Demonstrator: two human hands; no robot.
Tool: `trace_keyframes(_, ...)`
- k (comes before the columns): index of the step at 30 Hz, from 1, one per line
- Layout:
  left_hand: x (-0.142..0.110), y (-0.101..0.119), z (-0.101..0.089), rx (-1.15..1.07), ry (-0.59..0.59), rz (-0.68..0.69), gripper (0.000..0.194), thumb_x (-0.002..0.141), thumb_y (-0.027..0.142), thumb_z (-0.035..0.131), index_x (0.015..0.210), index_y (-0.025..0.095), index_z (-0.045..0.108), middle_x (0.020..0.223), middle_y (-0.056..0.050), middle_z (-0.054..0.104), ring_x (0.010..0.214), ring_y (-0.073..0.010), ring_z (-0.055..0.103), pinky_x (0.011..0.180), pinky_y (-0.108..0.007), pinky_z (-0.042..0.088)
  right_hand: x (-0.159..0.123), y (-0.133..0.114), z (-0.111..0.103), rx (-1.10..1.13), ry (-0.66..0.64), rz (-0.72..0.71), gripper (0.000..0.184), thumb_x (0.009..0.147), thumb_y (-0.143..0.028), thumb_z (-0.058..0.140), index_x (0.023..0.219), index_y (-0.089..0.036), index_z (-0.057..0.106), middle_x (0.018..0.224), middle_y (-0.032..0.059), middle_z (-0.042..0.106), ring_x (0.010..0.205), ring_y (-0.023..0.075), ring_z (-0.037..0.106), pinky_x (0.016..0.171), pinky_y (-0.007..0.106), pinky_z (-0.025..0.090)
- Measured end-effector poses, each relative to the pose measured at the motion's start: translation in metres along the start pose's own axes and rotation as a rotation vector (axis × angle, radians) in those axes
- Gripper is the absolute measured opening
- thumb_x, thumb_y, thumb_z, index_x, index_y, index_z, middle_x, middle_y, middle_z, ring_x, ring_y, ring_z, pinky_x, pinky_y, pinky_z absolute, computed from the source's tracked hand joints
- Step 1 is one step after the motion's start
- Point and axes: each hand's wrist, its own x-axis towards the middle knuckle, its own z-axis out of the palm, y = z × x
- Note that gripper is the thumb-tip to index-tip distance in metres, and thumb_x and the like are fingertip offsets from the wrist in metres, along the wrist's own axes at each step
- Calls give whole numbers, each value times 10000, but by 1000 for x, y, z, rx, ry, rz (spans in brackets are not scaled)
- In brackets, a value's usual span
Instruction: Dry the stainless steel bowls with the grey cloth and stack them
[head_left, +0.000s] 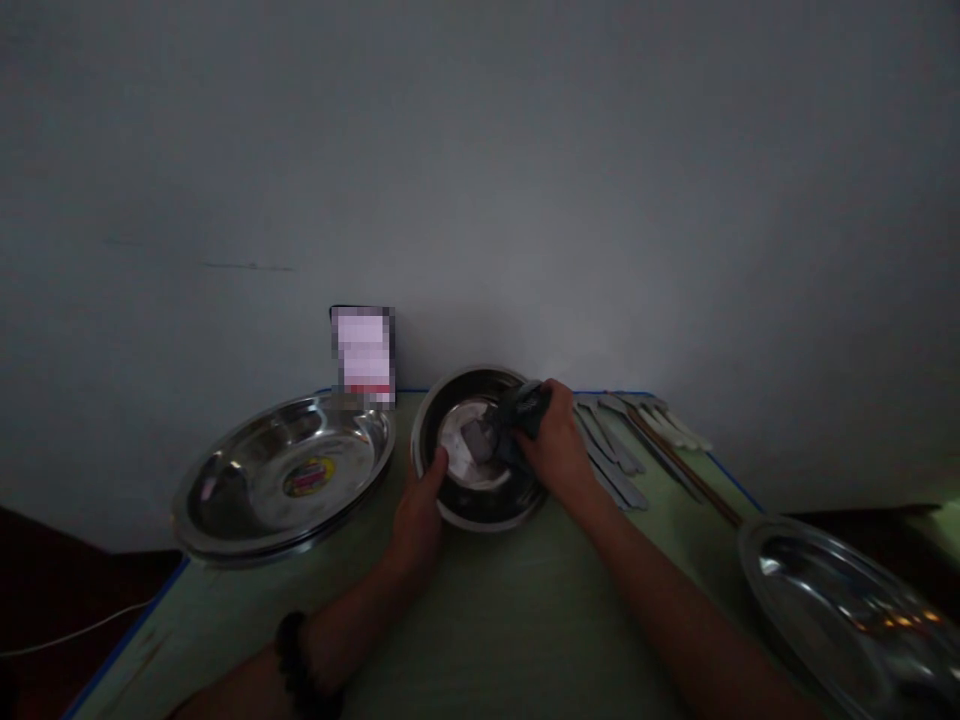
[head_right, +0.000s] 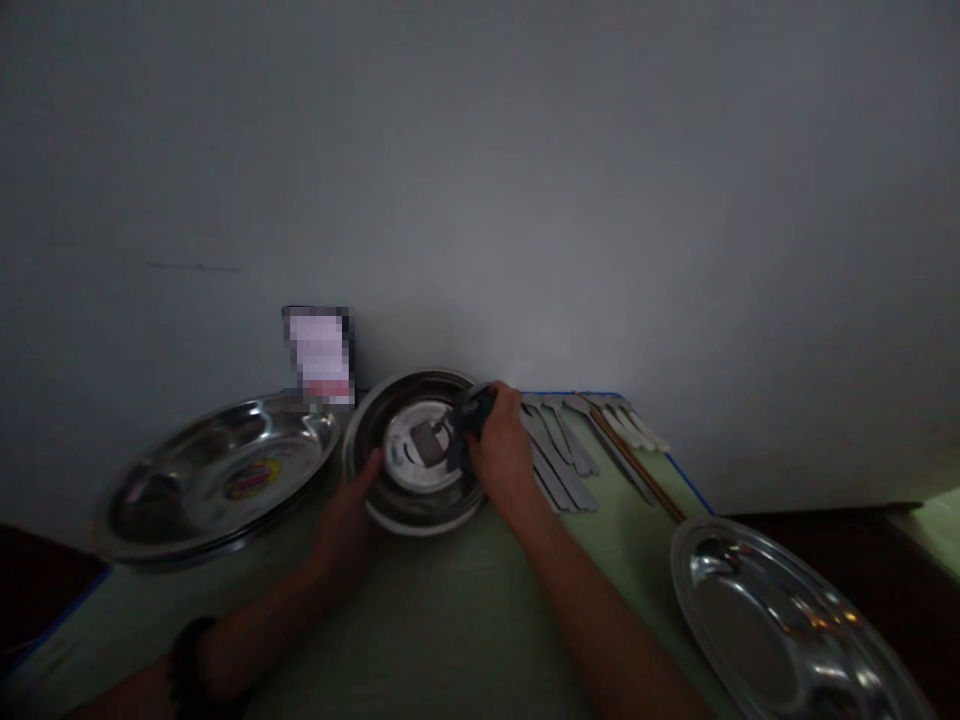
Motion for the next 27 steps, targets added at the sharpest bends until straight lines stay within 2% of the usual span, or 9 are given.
trace_keyframes(5, -7, 8, 0, 9, -93, -36, 383, 726, 315, 641, 1091, 200, 657, 1143, -69, 707, 1124, -287, 616, 990, -400, 454, 12, 3, -22, -28, -6, -7, 501, 753, -318, 638, 1153, -213, 356, 980, 100, 644, 838, 289, 657, 683, 365, 472)
trace_keyframes(8, -13, 16, 2, 42, -182, 41, 500, 598, 176, 642, 1098, 171, 666, 1075, -63, 729, 1110, -316, 611, 1005, -426, 438, 14, -2, -34, -50, -27, -158, 420, 751, -325, 644, 1089, -221, 418, 915, 75, 642, 818, 262, 639, 675, 336, 447)
trace_keyframes(10, -17, 20, 4, 65, -248, 111, 577, 575, 158, 620, 1152, 174, 648, 1113, -58, 719, 1141, -324, 588, 1021, -430, 424, 14, -5, -39, -31, -18, -275, 366, 758, -300, 629, 1066, -226, 445, 952, 75, 629, 853, 245, 619, 706, 333, 438)
trace_keyframes(12, -19, 22, 5, 73, -293, 173, 614, 584, 162, 610, 1198, 195, 628, 1159, -44, 703, 1163, -321, 573, 1028, -423, 422, 13, -6, -41, 12, 16, -321, 328, 764, -294, 612, 1047, -231, 458, 982, 68, 608, 855, 221, 597, 714, 322, 429)
trace_keyframes(15, -18, 22, 4, 74, -269, 240, 609, 624, 178, 608, 1232, 216, 605, 1192, -27, 687, 1182, -308, 561, 1043, -416, 411, 13, -2, -35, 114, 107, -204, 350, 736, -345, 639, 1005, -229, 448, 886, 25, 583, 738, 180, 557, 645, 293, 412)
trace_keyframes(18, -17, 26, 1, 76, -137, 301, 558, 690, 209, 598, 1247, 209, 578, 1221, -40, 665, 1208, -286, 546, 1062, -401, 396, 10, 2, -18, 267, 199, -7, 382, 696, -413, 678, 939, -224, 451, 799, -1, 586, 700, 176, 545, 634, 294, 425)
trace_keyframes(20, -18, 31, 0, 82, -49, 324, 524, 736, 224, 574, 1260, 221, 557, 1279, -43, 627, 1253, -267, 512, 1086, -383, 370, 4, 1, -3, 419, 206, 119, 369, 698, -432, 670, 927, -215, 477, 839, 29, 629, 770, 199, 585, 693, 323, 463)
trace_keyframes(24, -18, 36, 1, 157, 67, 260, 529, 779, 247, 569, 1304, 242, 500, 1404, -40, 520, 1350, -255, 401, 1138, -370, 290, -15, -7, 30, 804, 19, 413, 355, 771, -411, 557, 1026, -165, 535, 1019, 128, 683, 913, 233, 664, 774, 368, 524)
trace_keyframes(27, -15, 29, 4, 164, 55, 269, 563, 792, 273, 559, 1339, 228, 434, 1453, -65, 456, 1372, -257, 365, 1144, -378, 270, -24, -7, 43, 857, -79, 519, 374, 765, -369, 544, 1058, -138, 544, 1054, 156, 687, 910, 246, 684, 744, 378, 551)
